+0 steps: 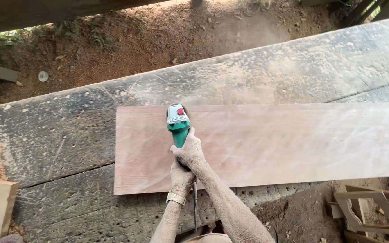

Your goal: The person uses a green electric sander to smooth the surface of a long wooden plank resting on a workbench. The person moves the sander back and forth along the length of the plank, covering the entire surface area.

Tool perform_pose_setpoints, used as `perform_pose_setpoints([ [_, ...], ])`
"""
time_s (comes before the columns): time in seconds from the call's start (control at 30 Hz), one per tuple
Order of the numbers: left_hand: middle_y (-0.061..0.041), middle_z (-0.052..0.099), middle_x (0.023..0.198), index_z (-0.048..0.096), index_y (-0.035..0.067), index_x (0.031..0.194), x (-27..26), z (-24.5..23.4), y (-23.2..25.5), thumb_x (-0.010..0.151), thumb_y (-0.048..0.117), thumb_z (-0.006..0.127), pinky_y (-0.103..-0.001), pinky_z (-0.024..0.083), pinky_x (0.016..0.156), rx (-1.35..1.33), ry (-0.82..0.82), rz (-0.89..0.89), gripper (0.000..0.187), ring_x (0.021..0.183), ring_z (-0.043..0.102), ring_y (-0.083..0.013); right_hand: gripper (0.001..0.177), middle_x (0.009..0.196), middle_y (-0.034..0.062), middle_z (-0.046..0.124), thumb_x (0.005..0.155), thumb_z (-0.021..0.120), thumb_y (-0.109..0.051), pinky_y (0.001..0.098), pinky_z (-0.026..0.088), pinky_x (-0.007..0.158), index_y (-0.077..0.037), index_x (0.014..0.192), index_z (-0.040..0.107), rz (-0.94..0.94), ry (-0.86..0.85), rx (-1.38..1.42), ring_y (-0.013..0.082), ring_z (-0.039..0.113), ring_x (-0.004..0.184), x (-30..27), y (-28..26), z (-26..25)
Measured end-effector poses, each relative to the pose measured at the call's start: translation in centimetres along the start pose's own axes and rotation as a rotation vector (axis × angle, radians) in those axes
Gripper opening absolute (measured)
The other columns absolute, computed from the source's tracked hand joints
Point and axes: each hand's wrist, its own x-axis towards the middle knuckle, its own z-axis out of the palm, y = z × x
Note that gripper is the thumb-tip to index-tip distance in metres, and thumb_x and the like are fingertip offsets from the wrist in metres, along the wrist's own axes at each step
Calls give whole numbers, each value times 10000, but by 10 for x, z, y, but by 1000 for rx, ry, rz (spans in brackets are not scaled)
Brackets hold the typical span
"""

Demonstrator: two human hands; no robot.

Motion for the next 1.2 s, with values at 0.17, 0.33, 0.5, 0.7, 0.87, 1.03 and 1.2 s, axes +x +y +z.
perform_pose_setpoints([
  [0.17, -106, 704, 660, 565, 27, 1182, -12, 44, 15, 716, 177, 856, -319, 539, 439, 26, -26, -82, 569, 499, 681, -178, 737, 983, 304, 707, 691, 826, -219, 469, 618, 837, 49, 1229, 400, 44, 5, 11, 423, 742, 956, 5, 29, -36],
  [0.33, -98, 711, 680, 568, 24, 1188, -17, 86, 12, 714, 168, 849, -325, 533, 423, -9, -51, -64, 569, 501, 680, -180, 749, 1007, 288, 703, 708, 811, -217, 457, 636, 825, 42, 1270, 389, 76, -4, 44, 407, 748, 958, 2, 43, -78],
  [0.5, -94, 714, 674, 554, 57, 1224, -24, 126, 15, 725, 179, 849, -315, 535, 431, 42, -73, -93, 592, 507, 682, -173, 751, 1008, 279, 715, 724, 807, -231, 442, 648, 829, 46, 1289, 397, 103, 4, 36, 390, 765, 953, 6, 70, -111],
  [0.7, -85, 716, 705, 557, 39, 1210, -29, 178, 0, 718, 166, 859, -313, 539, 429, 34, -109, -27, 592, 515, 685, -163, 794, 1016, 294, 705, 704, 828, -229, 460, 630, 841, 32, 1310, 387, 111, 60, 27, 419, 743, 968, 6, 105, -155],
  [0.87, -81, 704, 694, 554, 46, 1211, -36, 220, -2, 687, 152, 878, -319, 529, 430, -3, -141, -73, 625, 507, 668, -165, 776, 1033, 305, 699, 708, 841, -254, 481, 617, 842, 20, 1293, 411, 143, 123, 33, 442, 726, 990, 7, 127, -194],
  [1.03, -92, 710, 698, 583, 40, 1203, -42, 260, -2, 685, 162, 889, -318, 535, 436, 4, -161, -46, 614, 513, 678, -168, 750, 1025, 302, 707, 707, 839, -256, 483, 614, 840, 17, 1269, 424, 149, 136, 57, 438, 734, 986, 7, 150, -231],
  [1.2, -80, 721, 729, 569, 77, 1222, -54, 298, 7, 670, 189, 895, -319, 543, 447, 63, -191, -92, 650, 529, 685, -158, 769, 1015, 301, 709, 700, 844, -254, 478, 609, 844, 6, 1282, 413, 161, 150, 83, 434, 736, 983, 8, 179, -263],
])
